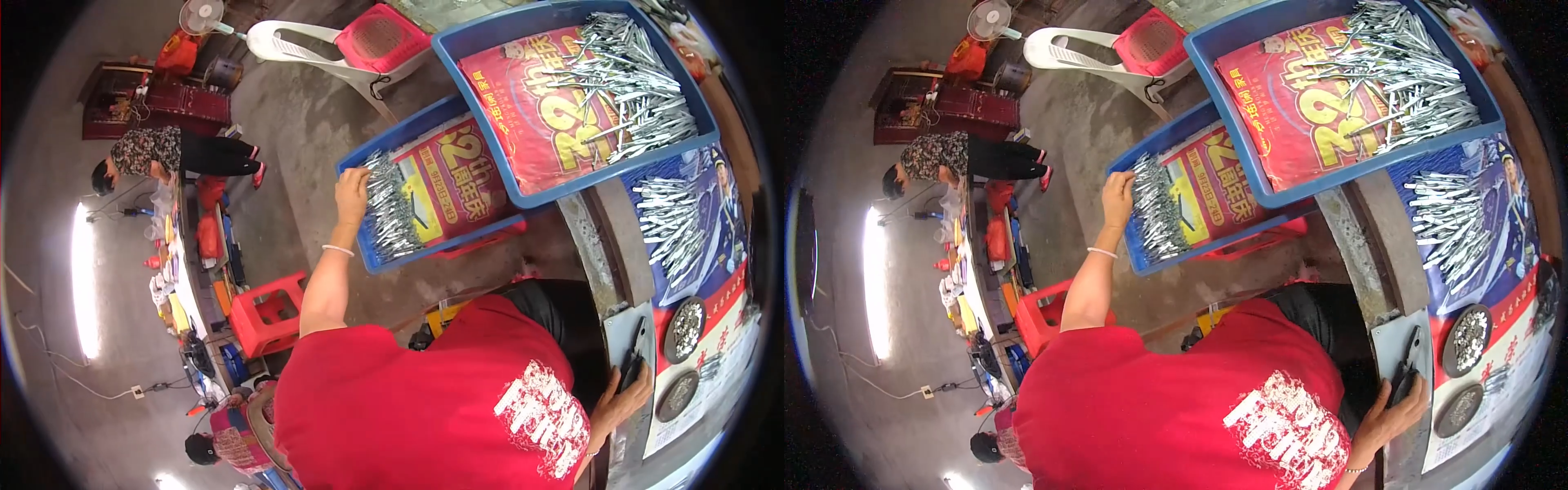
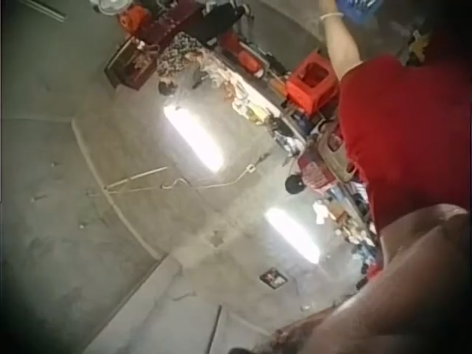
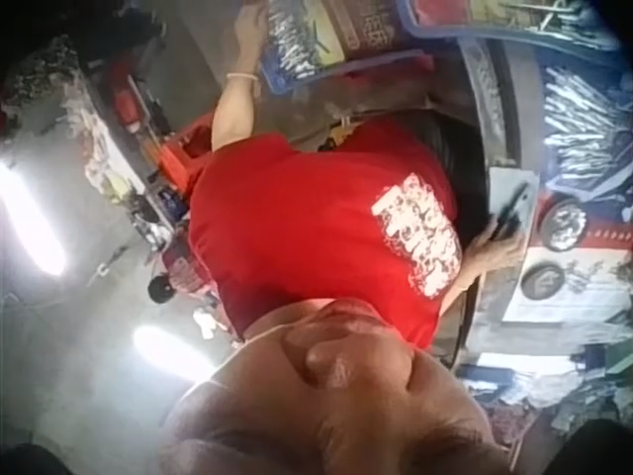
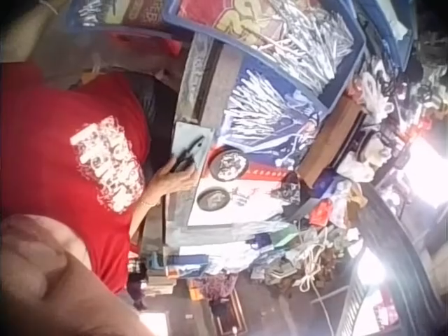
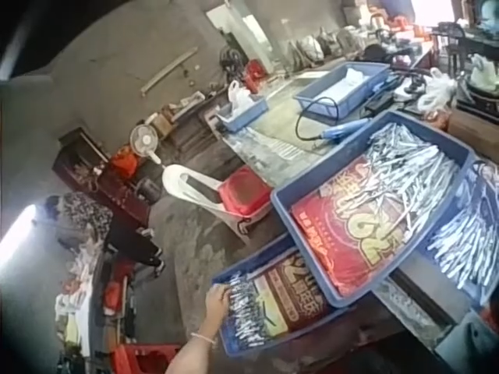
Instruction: Using pliers to process or assemble small metal wire components at a workshop table.
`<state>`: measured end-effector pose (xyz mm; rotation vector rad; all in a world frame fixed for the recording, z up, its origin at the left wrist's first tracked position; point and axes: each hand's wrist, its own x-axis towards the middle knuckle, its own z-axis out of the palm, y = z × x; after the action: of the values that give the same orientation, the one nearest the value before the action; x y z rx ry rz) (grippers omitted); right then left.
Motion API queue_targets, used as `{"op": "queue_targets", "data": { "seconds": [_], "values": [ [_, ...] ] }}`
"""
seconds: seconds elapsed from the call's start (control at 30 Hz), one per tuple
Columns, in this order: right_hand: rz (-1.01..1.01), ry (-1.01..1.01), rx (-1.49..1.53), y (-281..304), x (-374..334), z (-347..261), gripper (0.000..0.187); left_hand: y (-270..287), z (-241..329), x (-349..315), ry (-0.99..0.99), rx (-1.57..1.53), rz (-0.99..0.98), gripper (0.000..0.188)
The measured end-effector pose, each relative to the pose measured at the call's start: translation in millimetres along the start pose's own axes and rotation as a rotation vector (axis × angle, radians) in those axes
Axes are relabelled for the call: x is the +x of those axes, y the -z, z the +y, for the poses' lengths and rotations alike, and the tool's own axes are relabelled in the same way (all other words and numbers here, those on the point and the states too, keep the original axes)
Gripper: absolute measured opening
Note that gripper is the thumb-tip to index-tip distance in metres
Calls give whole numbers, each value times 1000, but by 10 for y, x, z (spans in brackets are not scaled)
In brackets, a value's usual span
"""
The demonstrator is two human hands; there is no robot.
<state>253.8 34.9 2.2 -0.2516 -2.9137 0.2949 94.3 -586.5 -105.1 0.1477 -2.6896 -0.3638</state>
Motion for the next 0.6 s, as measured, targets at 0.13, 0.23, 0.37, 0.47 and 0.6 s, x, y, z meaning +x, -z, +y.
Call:
{"op": "queue_targets", "data": {
  "seconds": [0.13,0.23,0.37,0.47,0.6],
  "values": [
    [26,-41,250,-35,-108,318,35,7,-50,-84,-104,118,-115,12],
    [41,-275,725,136,-217,424,31,114,211,19,-168,104,16,14],
    [100,-766,1391,414,82,-100,63,145,1280,-137,-114,-282,-244,14],
    [-146,-446,1853,399,72,-132,68,-86,2401,-431,-520,-630,-521,18],
    [-259,-388,2199,462,315,-348,43,-1045,3425,-754,-709,-553,-800,36]
  ]
}}
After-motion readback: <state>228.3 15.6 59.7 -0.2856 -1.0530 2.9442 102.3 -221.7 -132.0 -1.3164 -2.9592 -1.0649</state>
